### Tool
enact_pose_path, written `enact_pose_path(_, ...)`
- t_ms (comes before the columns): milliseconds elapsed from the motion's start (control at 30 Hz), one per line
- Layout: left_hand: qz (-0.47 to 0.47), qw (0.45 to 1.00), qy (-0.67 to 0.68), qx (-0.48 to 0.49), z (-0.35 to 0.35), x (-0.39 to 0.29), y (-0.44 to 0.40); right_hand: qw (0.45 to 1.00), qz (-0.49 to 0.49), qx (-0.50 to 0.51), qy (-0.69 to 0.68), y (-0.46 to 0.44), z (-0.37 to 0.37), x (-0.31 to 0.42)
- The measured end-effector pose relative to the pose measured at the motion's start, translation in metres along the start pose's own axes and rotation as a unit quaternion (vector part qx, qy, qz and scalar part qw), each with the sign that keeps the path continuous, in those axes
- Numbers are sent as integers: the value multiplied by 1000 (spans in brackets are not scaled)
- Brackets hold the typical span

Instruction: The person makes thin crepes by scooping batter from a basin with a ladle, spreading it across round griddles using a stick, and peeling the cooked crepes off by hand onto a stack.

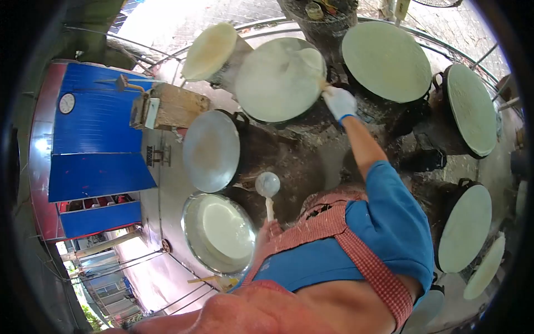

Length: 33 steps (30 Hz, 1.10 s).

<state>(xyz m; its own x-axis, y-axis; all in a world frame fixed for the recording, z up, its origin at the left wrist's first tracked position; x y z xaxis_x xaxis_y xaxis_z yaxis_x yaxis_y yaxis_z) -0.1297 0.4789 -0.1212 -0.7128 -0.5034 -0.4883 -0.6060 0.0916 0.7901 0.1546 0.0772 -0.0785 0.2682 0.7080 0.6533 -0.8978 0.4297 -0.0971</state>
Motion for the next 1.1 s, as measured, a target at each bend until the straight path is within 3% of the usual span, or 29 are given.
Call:
enact_pose_path(67, 38, 999, 13, -7, -21, -7, 7, 994, 86, 26, 55, 37, -24, -8)
enact_pose_path(100, 4, 1000, 0, -31, -34, -14, 13, 976, 172, -28, 132, 71, -23, -19)
enact_pose_path(133, -7, 1000, 1, -19, -17, -3, 1, 988, 66, 59, 127, 85, -12, -37)
enact_pose_path(200, -18, 1000, -9, 22, 22, 19, -43, 988, -47, 119, 83, 59, -11, -87)
enact_pose_path(267, 2, 999, -2, 36, 14, 15, -37, 999, -28, 19, -3, -13, -4, -61)
enact_pose_path(367, 44, 994, 71, 74, -7, 29, -36, 999, 0, 39, -28, -121, -16, -19)
enact_pose_path(433, 52, 989, 115, 80, -8, 22, -13, 996, -21, 56, -60, -123, -39, -24)
enact_pose_path(500, -51, 998, -25, -39, -13, 6, -5, 999, 21, 23, -23, -108, -38, -38)
enact_pose_path(533, -84, 991, -72, -75, -17, -2, -9, 903, -241, 142, -327, -49, -25, -27)
enact_pose_path(567, -62, 994, -41, -82, -14, -2, -6, 886, -227, 143, -378, -25, -41, -13)
enact_pose_path(600, -1, 994, 24, -111, -7, 7, -11, 921, -171, 180, -300, -6, -45, 0)
enact_pose_path(633, 56, 983, 91, -148, 1, 17, -15, 974, -46, 121, -183, -8, -47, 5)
enact_pose_path(667, 70, 981, 90, -158, 16, 21, -13, 993, 80, 68, -60, -4, -45, 19)
enact_pose_path(733, 83, 982, 170, 30, 5, 9, -15, 970, -55, 145, -185, -19, -19, -17)
enact_pose_path(767, 23, 995, 81, -61, -1, -9, 2, 896, -257, 121, -342, -10, 3, -40)
enact_pose_path(800, 26, 995, 75, -57, 0, -10, 0, 844, -310, 119, -422, -11, -13, -71)
enact_pose_path(867, 38, 986, 161, -19, 10, -11, 3, 816, -283, 154, -480, 26, -28, -42)
enact_pose_path(900, 111, 957, 262, 54, 15, -5, -6, 817, -256, 159, -491, 40, -60, -48)
enact_pose_path(933, 115, 957, 261, 55, 24, -3, -11, 816, -230, 165, -503, 53, -91, -55)
enact_pose_path(1000, 135, 920, 335, 151, 13, -8, -14, 938, -116, 162, -282, 62, -42, -26)
enact_pose_path(1033, 132, 921, 333, 152, 4, -10, -7, 952, -104, 157, -243, 55, -27, -28)
enact_pose_path(1067, 59, 978, 196, 45, 9, -14, -2, 963, -90, 149, -206, 41, -18, -37)
enact_pose_path(1100, 13, 992, 126, -5, 16, -25, -6, 973, -82, 118, -183, 19, -14, -52)
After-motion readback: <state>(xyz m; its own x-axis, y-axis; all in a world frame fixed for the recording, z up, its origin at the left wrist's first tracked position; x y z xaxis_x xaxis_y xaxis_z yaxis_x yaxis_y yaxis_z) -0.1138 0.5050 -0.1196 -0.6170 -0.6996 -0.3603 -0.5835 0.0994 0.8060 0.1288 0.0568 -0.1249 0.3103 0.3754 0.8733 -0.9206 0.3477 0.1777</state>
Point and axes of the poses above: each hand's wrist, its own y-axis away from the middle knuckle, its own z-axis out of the back of the hand, x = y × z, the point moved 8 cm from there along -y, towards the middle knuckle, and after that the axes turned 6 degrees about -z, right-handed, at the moved point
